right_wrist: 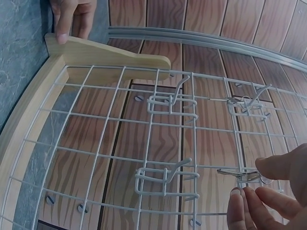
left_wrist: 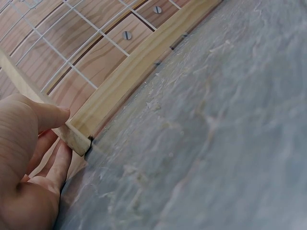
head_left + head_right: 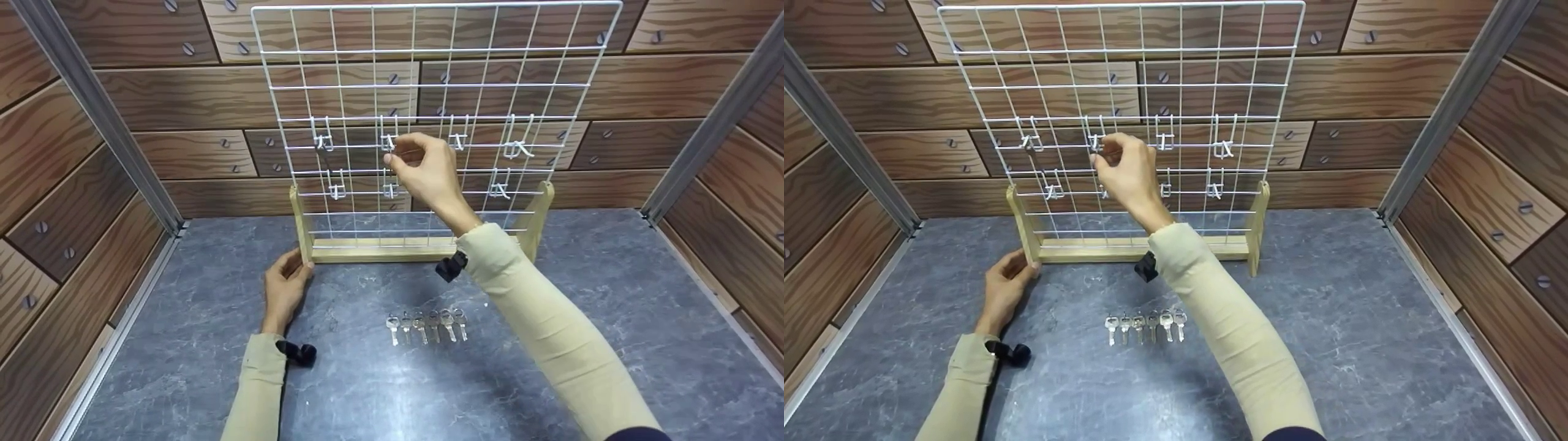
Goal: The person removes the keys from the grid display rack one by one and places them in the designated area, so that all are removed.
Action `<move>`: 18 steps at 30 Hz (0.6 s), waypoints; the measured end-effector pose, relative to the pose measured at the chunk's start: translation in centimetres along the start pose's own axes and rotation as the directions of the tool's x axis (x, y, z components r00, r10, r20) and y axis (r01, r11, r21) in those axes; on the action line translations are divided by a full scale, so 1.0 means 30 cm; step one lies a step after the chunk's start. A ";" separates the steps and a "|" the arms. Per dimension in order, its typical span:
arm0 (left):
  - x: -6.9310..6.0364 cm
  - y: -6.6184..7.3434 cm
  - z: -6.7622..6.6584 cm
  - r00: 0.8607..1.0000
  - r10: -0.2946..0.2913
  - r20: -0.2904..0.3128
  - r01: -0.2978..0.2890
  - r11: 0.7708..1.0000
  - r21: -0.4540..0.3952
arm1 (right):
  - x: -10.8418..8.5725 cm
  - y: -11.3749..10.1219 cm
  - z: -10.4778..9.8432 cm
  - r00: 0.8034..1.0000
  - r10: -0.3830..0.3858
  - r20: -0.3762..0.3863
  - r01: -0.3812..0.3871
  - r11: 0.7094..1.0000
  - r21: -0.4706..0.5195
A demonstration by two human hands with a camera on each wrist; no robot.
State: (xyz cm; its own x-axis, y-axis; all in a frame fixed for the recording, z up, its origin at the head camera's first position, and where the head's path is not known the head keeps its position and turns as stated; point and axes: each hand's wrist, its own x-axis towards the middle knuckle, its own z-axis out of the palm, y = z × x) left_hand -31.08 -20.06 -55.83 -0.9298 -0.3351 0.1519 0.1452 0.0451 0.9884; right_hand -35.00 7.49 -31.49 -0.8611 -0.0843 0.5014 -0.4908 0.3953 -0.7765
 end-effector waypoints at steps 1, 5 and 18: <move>0.000 0.001 0.000 1.000 0.002 -0.001 -0.002 1.000 0.001 | 0.003 -0.001 0.002 1.000 0.003 -0.001 -0.003 1.000 0.000; 0.001 0.003 0.003 1.000 0.002 -0.005 -0.002 1.000 0.002 | 0.015 0.000 0.010 1.000 0.001 -0.011 -0.001 1.000 -0.011; 0.002 0.000 0.000 1.000 0.004 -0.002 -0.005 1.000 -0.008 | 0.019 -0.005 0.009 0.999 -0.026 -0.045 0.025 0.999 -0.040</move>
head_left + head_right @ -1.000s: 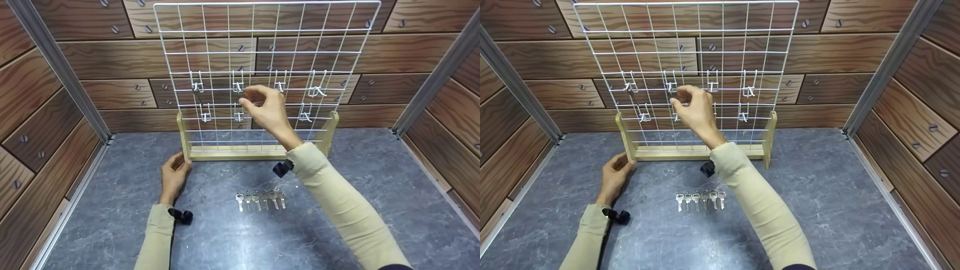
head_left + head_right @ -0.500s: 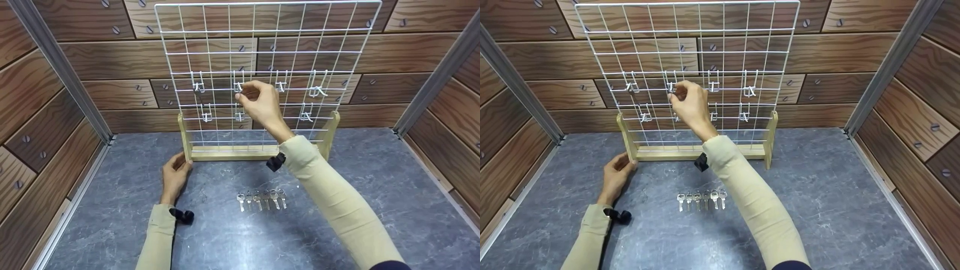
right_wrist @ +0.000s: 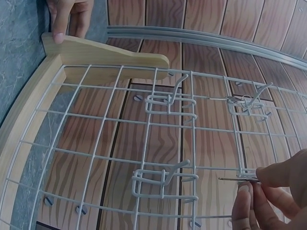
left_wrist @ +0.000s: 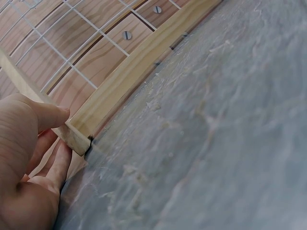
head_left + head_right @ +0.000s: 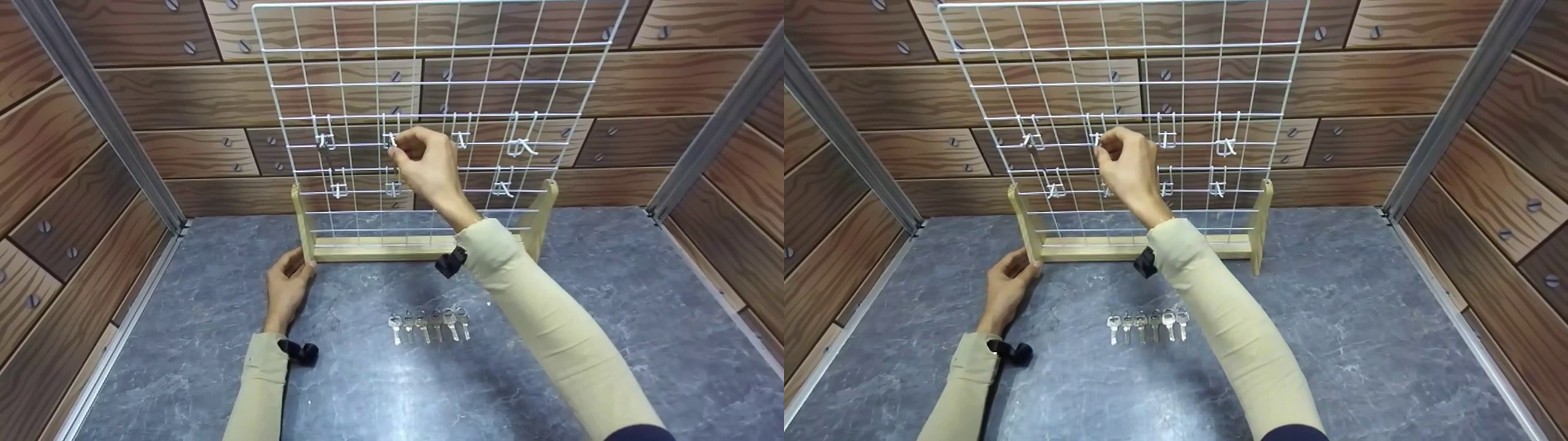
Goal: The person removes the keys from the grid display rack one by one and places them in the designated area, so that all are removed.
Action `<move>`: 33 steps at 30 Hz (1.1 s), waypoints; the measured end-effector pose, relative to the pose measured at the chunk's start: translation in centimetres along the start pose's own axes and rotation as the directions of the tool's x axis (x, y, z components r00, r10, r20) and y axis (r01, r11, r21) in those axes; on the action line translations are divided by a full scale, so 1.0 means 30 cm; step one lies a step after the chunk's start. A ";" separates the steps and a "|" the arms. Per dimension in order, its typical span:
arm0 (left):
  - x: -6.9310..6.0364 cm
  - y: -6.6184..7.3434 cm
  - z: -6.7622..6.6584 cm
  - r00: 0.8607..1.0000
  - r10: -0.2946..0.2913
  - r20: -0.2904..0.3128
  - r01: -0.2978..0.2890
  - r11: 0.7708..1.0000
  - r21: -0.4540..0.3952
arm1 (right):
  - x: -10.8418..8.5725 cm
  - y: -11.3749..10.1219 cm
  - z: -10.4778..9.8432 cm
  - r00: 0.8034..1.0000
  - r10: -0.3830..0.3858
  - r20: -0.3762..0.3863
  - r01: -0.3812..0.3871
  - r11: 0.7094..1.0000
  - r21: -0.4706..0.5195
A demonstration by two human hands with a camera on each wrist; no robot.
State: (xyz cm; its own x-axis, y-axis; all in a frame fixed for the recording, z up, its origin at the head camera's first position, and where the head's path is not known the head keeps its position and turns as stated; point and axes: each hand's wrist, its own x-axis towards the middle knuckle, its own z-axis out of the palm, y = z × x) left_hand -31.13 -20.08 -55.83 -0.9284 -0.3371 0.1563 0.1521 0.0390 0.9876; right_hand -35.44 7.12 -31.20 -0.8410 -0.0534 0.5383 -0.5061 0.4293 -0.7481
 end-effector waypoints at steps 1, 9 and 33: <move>0.000 0.000 -0.002 1.000 -0.001 0.000 0.001 1.000 0.004 | 0.000 -0.001 -0.001 1.000 -0.002 -0.001 0.002 1.000 0.001; 0.000 -0.003 -0.013 1.000 0.013 0.000 -0.013 1.000 0.000 | 0.003 -0.008 -0.004 1.000 -0.019 -0.015 0.019 1.000 -0.014; -0.001 0.000 0.000 1.000 0.008 0.000 -0.008 1.000 -0.017 | -0.007 -0.045 -0.047 1.000 0.013 0.010 -0.013 0.999 -0.041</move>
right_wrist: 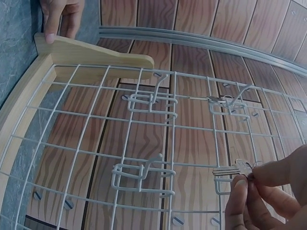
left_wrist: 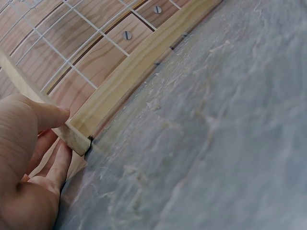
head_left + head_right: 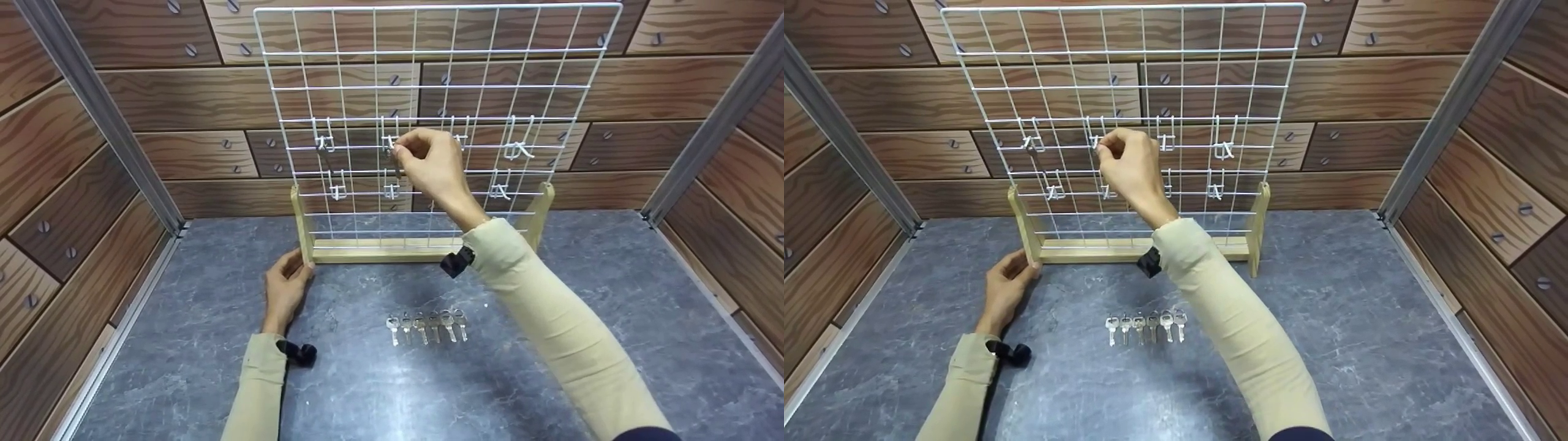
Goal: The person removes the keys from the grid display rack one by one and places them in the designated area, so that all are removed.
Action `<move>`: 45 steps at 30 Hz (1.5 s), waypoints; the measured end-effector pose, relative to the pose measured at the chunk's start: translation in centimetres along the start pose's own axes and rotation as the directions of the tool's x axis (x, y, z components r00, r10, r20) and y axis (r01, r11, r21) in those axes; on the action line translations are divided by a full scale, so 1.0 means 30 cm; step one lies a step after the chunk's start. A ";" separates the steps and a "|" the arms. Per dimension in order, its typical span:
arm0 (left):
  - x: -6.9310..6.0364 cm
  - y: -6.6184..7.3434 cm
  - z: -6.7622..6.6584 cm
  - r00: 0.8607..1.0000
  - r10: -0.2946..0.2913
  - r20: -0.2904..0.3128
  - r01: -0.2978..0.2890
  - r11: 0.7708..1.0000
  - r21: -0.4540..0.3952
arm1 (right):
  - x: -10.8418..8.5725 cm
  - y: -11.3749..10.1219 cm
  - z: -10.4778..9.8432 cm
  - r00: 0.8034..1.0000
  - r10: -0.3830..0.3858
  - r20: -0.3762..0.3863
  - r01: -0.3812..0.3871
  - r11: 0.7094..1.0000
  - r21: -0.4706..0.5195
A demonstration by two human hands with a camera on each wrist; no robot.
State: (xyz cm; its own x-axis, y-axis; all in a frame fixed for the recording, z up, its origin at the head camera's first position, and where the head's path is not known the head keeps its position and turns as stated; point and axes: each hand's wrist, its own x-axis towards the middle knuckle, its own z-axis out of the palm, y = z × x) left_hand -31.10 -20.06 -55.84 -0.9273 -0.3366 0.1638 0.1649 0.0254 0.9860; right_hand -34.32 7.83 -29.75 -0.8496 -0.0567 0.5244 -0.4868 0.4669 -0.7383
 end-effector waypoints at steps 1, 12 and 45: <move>0.000 0.002 0.000 1.000 0.001 0.002 -0.001 1.000 -0.005 | 0.000 0.000 -0.003 1.000 0.002 0.003 -0.002 1.000 0.000; -0.003 0.005 -0.001 1.000 0.003 0.014 -0.003 1.000 -0.005 | -0.006 0.001 -0.039 0.998 0.027 0.056 -0.031 0.997 0.076; 0.000 0.001 -0.003 1.000 -0.012 0.007 0.011 0.999 0.034 | -0.062 -0.001 -0.119 0.985 0.011 0.173 -0.040 0.986 0.164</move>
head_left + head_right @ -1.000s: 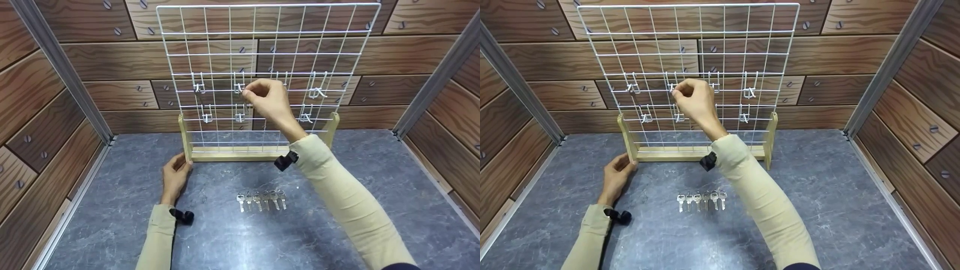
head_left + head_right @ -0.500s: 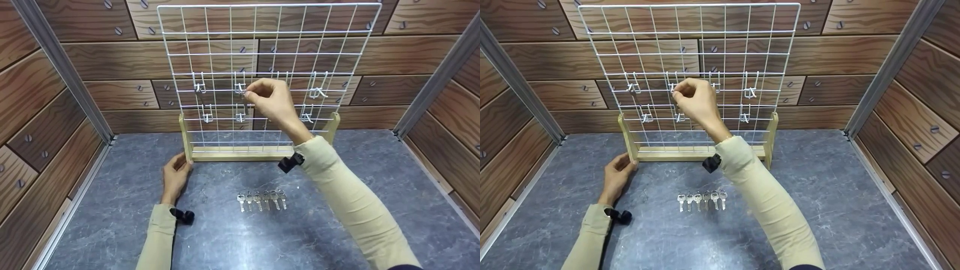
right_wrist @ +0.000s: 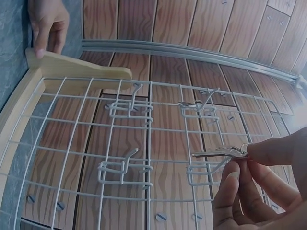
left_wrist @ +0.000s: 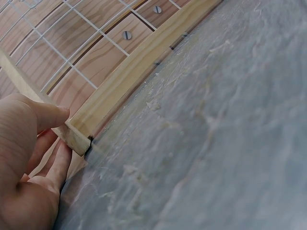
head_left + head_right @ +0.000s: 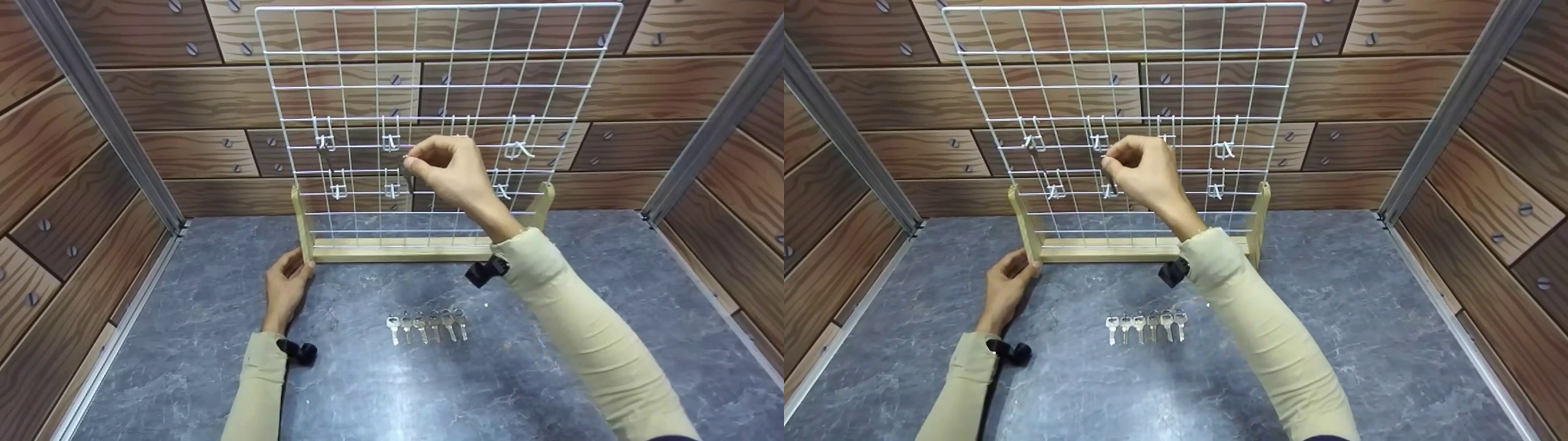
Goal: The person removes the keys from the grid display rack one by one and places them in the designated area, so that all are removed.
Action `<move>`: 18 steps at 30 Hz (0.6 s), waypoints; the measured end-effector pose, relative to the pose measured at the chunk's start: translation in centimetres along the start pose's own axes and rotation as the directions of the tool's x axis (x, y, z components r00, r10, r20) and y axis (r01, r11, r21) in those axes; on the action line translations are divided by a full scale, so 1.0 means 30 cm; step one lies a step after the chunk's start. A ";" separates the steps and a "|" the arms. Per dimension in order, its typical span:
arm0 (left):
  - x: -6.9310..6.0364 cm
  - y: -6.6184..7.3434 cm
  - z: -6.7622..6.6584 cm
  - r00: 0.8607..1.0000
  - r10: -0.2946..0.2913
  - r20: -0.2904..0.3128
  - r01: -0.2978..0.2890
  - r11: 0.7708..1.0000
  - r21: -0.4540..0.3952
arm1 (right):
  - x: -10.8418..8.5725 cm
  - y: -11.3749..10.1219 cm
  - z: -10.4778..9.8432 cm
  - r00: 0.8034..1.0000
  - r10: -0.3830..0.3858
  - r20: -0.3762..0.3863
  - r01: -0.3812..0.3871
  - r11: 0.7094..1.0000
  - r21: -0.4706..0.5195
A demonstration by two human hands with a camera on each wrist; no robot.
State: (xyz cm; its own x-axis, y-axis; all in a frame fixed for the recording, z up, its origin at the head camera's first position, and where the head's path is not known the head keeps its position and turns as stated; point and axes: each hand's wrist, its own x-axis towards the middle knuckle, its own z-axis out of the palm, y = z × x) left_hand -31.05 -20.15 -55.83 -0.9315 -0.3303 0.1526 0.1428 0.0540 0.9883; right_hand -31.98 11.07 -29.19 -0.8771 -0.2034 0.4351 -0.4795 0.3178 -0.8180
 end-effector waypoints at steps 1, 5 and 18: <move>0.001 0.001 0.000 1.000 0.002 0.000 -0.002 1.000 -0.001 | -0.002 0.002 -0.003 1.000 0.002 0.006 -0.002 1.000 -0.009; 0.006 0.004 0.002 1.000 0.009 0.002 -0.009 1.000 -0.014 | -0.009 0.006 -0.013 1.000 -0.001 0.030 0.002 1.000 -0.024; 0.004 0.002 0.003 1.000 0.006 0.001 -0.006 1.000 -0.012 | -0.066 0.032 -0.056 0.998 -0.013 0.068 0.018 0.997 -0.075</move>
State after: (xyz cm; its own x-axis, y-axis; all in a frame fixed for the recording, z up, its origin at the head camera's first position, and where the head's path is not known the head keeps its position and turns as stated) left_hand -31.19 -20.09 -55.76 -0.9311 -0.3286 0.1583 0.1520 0.0448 0.9874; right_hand -30.76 13.34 -30.21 -0.8667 -0.2704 0.4192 -0.4963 0.3828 -0.7792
